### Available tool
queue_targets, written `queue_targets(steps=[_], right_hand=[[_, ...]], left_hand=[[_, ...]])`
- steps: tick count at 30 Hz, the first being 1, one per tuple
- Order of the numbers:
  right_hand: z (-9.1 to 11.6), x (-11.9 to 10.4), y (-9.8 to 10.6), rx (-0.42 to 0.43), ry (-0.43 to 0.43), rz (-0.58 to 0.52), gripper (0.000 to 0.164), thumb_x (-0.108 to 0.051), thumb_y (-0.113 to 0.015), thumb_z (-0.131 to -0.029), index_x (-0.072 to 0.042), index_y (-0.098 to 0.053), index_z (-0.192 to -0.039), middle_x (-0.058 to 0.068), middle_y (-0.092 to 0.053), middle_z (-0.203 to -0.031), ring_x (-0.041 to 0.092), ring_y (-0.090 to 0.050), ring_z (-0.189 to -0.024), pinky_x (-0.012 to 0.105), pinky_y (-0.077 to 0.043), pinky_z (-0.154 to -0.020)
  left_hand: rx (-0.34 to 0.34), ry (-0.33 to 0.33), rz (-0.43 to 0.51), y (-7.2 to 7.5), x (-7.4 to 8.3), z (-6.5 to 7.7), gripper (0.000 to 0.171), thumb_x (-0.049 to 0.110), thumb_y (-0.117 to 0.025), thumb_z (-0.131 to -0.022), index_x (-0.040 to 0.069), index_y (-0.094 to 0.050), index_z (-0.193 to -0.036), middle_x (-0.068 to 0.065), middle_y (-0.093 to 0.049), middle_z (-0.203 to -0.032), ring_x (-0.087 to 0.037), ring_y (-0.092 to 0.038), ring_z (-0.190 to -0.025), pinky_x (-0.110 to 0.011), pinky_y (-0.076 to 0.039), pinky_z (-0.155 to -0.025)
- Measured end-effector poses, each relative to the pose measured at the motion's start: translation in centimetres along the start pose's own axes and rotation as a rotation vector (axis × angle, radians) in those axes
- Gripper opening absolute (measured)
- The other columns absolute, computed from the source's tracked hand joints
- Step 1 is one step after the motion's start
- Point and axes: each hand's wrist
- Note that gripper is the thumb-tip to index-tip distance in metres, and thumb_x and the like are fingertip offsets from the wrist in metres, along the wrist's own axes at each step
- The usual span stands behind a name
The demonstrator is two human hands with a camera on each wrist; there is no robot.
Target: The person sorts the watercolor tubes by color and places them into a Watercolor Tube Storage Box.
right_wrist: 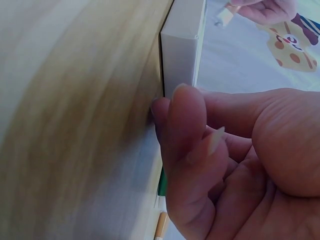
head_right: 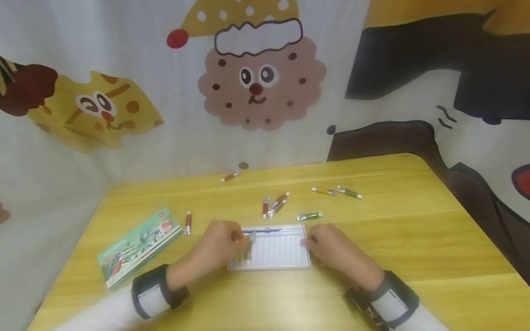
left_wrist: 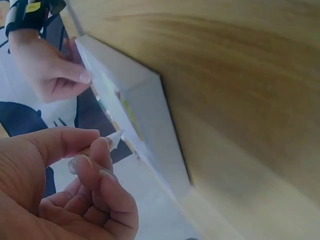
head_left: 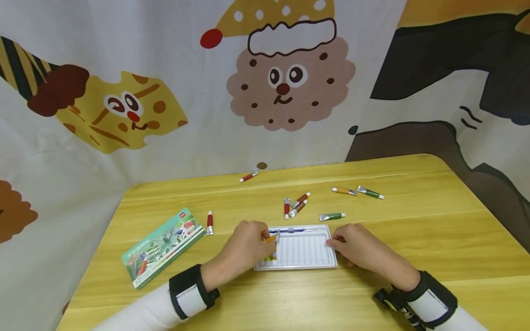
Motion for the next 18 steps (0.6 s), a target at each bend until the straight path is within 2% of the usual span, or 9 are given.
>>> queue_targets(steps=[8, 13, 18], right_hand=[[-0.1, 0.1, -0.1, -0.002, 0.006, -0.010, 0.019, -0.015, -0.071, -0.101, -0.013, -0.068, -0.082, 0.000, -0.054, -0.062, 0.014, -0.054, -0.046, 0.025, -0.039, -0.045], [0.0, 0.0, 0.0, 0.000, 0.006, -0.009, 0.020, -0.015, -0.071, -0.101, -0.013, -0.068, -0.081, 0.000, -0.054, -0.062, 0.014, -0.054, -0.046, 0.025, -0.039, -0.045], [0.0, 0.0, 0.0, -0.005, 0.004, -0.013, 0.020, -0.015, -0.070, -0.101, -0.013, -0.068, -0.081, 0.000, -0.054, -0.061, 0.014, -0.054, -0.046, 0.025, -0.039, -0.045]], left_hand=[[-0.026, 0.025, -0.026, -1.2, 0.0, -0.1, 0.021, 0.005, -0.076, -0.088, 0.009, -0.062, -0.072, 0.006, -0.044, -0.057, -0.007, -0.041, -0.046, -0.023, -0.030, -0.046], [-0.037, 0.027, -0.049, -1.7, 0.0, -0.4, 0.036, 0.006, -0.075, -0.088, 0.012, -0.052, -0.060, 0.009, -0.034, -0.053, -0.005, -0.035, -0.044, -0.023, -0.026, -0.045], [-0.061, 0.051, -0.011, -2.2, -0.2, -0.8, 0.047, 0.004, -0.072, -0.087, 0.015, -0.044, -0.051, 0.013, -0.027, -0.047, -0.003, -0.028, -0.039, -0.022, -0.022, -0.041]])
Point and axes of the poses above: each hand's wrist, its own z-axis away from the middle knuckle, its own y-axis out of the back of the hand, x = y × z
